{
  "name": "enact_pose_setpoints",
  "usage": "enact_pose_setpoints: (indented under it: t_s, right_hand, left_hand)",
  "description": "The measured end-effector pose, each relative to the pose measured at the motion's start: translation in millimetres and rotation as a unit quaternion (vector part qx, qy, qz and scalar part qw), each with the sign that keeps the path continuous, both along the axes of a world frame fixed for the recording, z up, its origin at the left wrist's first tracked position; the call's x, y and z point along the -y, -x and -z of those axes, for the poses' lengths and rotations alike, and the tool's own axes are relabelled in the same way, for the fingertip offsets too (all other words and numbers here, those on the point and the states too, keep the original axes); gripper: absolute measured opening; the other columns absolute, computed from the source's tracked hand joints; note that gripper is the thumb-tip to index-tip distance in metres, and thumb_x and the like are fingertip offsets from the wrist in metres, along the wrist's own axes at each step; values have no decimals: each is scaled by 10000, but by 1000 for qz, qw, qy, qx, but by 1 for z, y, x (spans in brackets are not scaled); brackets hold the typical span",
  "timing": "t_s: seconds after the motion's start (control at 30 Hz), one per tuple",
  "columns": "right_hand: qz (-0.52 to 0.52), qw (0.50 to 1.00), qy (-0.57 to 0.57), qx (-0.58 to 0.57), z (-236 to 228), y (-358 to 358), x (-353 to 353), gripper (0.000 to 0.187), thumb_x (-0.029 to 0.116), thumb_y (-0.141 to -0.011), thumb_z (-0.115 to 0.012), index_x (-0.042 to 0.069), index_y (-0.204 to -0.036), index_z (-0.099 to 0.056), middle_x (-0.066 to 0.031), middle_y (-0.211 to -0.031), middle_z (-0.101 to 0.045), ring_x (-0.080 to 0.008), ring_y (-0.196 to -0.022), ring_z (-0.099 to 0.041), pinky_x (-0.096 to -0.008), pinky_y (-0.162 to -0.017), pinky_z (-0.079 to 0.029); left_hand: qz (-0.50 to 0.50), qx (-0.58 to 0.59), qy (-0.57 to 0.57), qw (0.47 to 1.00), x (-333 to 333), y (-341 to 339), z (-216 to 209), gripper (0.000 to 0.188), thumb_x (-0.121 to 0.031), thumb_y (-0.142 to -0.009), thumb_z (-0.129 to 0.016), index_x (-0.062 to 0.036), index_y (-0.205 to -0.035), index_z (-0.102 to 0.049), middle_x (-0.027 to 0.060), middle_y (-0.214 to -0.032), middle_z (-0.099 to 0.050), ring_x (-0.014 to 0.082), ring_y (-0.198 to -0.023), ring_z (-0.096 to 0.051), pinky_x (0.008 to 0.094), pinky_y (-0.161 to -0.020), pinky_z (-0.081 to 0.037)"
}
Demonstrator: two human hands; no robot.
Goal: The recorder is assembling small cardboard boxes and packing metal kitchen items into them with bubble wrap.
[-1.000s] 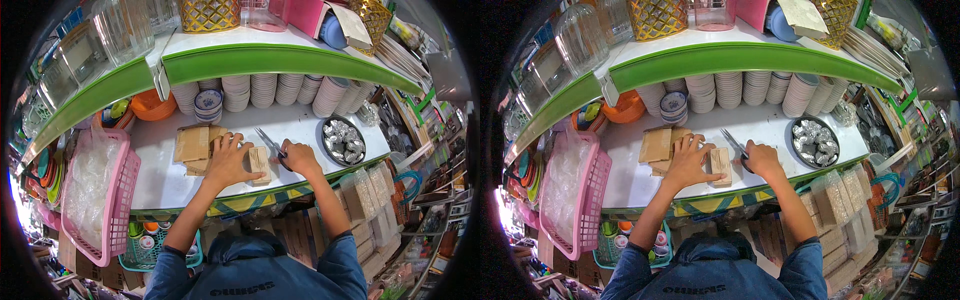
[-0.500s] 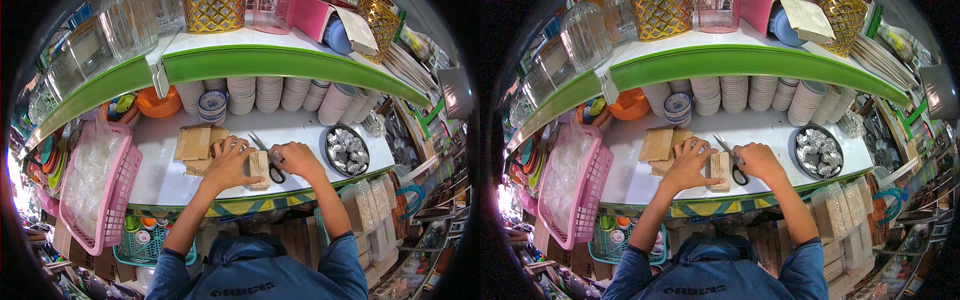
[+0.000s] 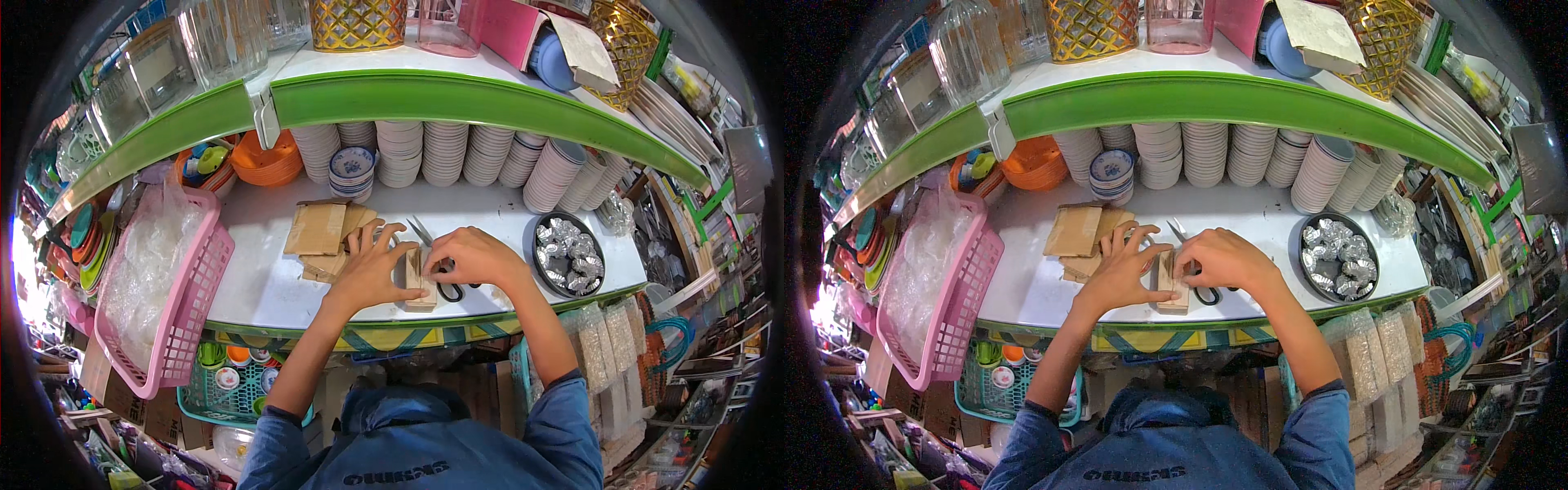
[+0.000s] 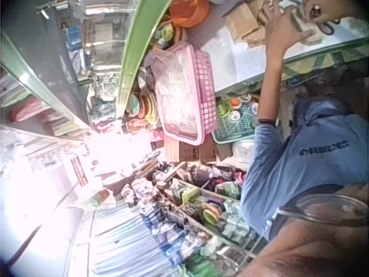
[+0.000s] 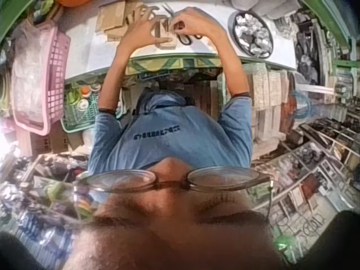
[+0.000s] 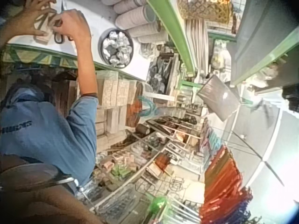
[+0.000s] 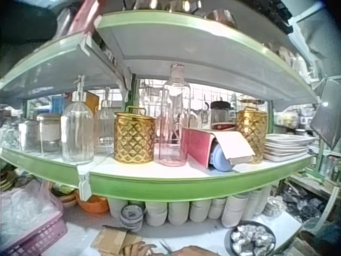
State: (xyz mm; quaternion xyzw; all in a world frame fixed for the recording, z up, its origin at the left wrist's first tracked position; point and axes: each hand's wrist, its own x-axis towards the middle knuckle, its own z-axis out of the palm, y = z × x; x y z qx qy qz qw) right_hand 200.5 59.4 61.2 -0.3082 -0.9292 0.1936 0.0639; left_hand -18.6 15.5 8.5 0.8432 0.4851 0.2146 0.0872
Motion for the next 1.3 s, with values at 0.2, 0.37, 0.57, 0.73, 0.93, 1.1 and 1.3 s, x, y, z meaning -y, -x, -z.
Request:
enact_pose_setpoints:
  t_s: [0.2, 0.37, 0.57, 0.73, 0.93, 1.1, 1.3]
  right_hand:
    - [0, 1000, 8, -2, 1, 3, -5, 132, 179, -747, -704, 103, -843, -752, -77, -791, -711, -247, -750, -681, -345, -719, -541]
    - [13, 1000, 5, 7, -2, 1, -6, 127, 156, -761, -699, 76, -848, -744, -86, -791, -721, -224, -720, -697, -308, -704, -554]
    - [16, 996, 8, -82, -4, 1, -2, 144, 166, -766, -693, 76, -871, -732, -72, -778, -723, -201, -718, -702, -302, -704, -552]
    - [77, 993, 30, -86, 6, 1, 4, 162, 195, -763, -701, 86, -880, -724, -57, -765, -720, -187, -720, -706, -303, -711, -543]
    - [107, 986, 35, -125, 9, 2, 12, 136, 172, -774, -704, 79, -872, -716, -56, -740, -713, -181, -703, -703, -283, -695, -535]
    - [152, 978, 48, -137, 16, 3, 22, 138, 165, -780, -711, 79, -888, -721, -60, -715, -705, -164, -674, -691, -273, -683, -531]
    - [261, 928, 179, -197, 26, 7, 41, 160, 143, -840, -690, 26, -945, -721, -57, -678, -694, -79, -597, -617, -245, -581, -499]
  left_hand:
    - [-11, 8, -4, 1000, 1, 0, 2, 772, -609, -614, -794, -154, -1220, -647, 120, -1390, -430, 385, -1358, -246, 535, -1104, -178]
    - [-12, 9, -17, 1000, 2, -1, 3, 769, -617, -605, -797, -158, -1206, -660, 111, -1386, -436, 383, -1355, -258, 531, -1107, -187]
    - [-21, 13, -6, 1000, 1, 0, 3, 801, -628, -596, -799, -157, -1228, -658, 101, -1384, -439, 366, -1358, -256, 520, -1108, -187]
    - [-15, 17, -6, 1000, 0, 1, 6, 802, -622, -597, -799, -145, -1226, -658, 95, -1390, -434, 358, -1363, -250, 528, -1104, -187]
    - [-10, 30, -52, 998, 3, 2, 8, 787, -596, -594, -807, -144, -1221, -656, 92, -1375, -434, 354, -1343, -263, 537, -1095, -180]
    - [-21, 88, -70, 993, 12, -5, -1, 750, -497, -550, -866, -150, -1175, -636, 85, -1288, -461, 341, -1214, -349, 490, -984, -256]
    - [-5, 131, -86, 988, 17, -6, 9, 578, -389, -586, -878, -157, -1037, -600, 40, -1056, -521, 293, -1035, -433, 433, -858, -279]
